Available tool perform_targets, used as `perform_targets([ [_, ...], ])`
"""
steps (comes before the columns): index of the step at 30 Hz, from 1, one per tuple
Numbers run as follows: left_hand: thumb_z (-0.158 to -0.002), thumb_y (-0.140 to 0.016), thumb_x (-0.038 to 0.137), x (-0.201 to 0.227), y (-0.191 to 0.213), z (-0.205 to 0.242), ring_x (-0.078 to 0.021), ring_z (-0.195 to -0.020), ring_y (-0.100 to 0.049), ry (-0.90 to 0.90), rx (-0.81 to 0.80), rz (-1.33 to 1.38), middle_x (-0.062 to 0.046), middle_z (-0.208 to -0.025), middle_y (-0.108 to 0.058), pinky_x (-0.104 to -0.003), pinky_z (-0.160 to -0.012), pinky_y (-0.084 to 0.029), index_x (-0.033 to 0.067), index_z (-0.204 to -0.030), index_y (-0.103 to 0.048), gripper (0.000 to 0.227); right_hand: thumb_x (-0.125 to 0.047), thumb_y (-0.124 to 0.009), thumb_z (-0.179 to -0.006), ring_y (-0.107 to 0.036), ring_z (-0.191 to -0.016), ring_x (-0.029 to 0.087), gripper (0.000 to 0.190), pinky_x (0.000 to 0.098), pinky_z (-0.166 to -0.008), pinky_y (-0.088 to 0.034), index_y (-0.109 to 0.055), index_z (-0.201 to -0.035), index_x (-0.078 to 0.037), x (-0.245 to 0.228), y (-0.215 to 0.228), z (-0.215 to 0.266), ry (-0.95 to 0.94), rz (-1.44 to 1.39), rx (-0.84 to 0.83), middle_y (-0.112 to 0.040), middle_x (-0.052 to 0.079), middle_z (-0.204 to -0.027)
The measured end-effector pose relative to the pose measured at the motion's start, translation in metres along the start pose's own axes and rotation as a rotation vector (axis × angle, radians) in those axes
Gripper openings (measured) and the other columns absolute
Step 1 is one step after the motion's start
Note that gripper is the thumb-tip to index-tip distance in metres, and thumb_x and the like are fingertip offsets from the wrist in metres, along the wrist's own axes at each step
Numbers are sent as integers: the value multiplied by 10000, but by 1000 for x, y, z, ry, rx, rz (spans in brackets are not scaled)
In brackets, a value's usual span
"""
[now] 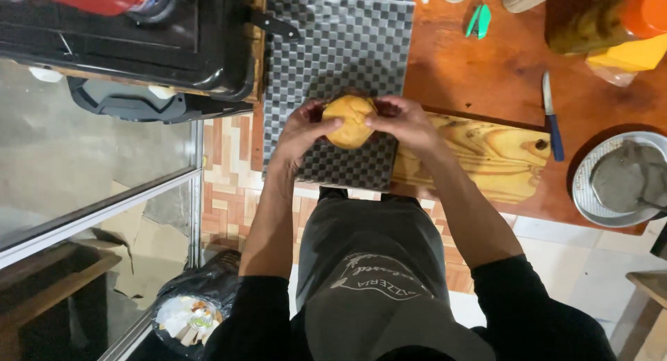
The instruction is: Prepare and wrap a cooked hamburger in paper.
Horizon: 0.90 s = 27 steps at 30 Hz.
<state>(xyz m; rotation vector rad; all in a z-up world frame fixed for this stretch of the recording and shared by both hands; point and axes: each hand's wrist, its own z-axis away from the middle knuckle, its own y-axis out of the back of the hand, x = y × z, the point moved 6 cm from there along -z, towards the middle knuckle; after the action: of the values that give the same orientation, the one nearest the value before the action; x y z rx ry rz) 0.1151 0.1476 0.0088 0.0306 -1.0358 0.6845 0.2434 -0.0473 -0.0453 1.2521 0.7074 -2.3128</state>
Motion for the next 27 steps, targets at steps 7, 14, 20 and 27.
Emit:
perform_targets([
  [7, -657, -1059, 224, -29, 74, -66, -362, -1024, -694, -23, 99, -120, -260, -1087, -704, -431, -854, -604, -88, -1224, -624, 780, -261, -1046, -683, -702, -977, 250, 758, 374, -792, -618, -653, -1274, 2, -6, -47, -37, -36, 102, 110, -686, 174, -1087],
  [14, -714, -996, 413, 15, 68, -40, -303, -1056, -744, -78, 126, -455, -148, -1100, -747, -390, -874, -639, 68, -1246, -683, 707, -513, -979, -686, -727, -1039, 281, 705, 397, -827, -556, -716, -1271, -222, -23, -57, -15, -121, 617, 278, -752, 100, -1101],
  [20, -755, -920, 590, 9, 63, -38, -408, -1109, -701, -135, 81, -559, -240, -1169, -701, -478, -874, -623, 23, -1355, -617, 880, -360, -831, -956, -644, -737, 157, 342, 298, -638, -514, -714, -1115, -80, -15, -22, 21, 247, 573, 486, -682, 45, -807],
  [27, -763, -874, 651, -5, 30, -28, -436, -1156, -670, -126, 107, -649, -269, -1217, -669, -494, -918, -596, 3, -1398, -580, 955, -328, -802, -959, -682, -792, 314, 271, 409, -664, -555, -738, -1084, -97, -23, 3, 44, 519, 897, 481, -659, 119, -859],
])
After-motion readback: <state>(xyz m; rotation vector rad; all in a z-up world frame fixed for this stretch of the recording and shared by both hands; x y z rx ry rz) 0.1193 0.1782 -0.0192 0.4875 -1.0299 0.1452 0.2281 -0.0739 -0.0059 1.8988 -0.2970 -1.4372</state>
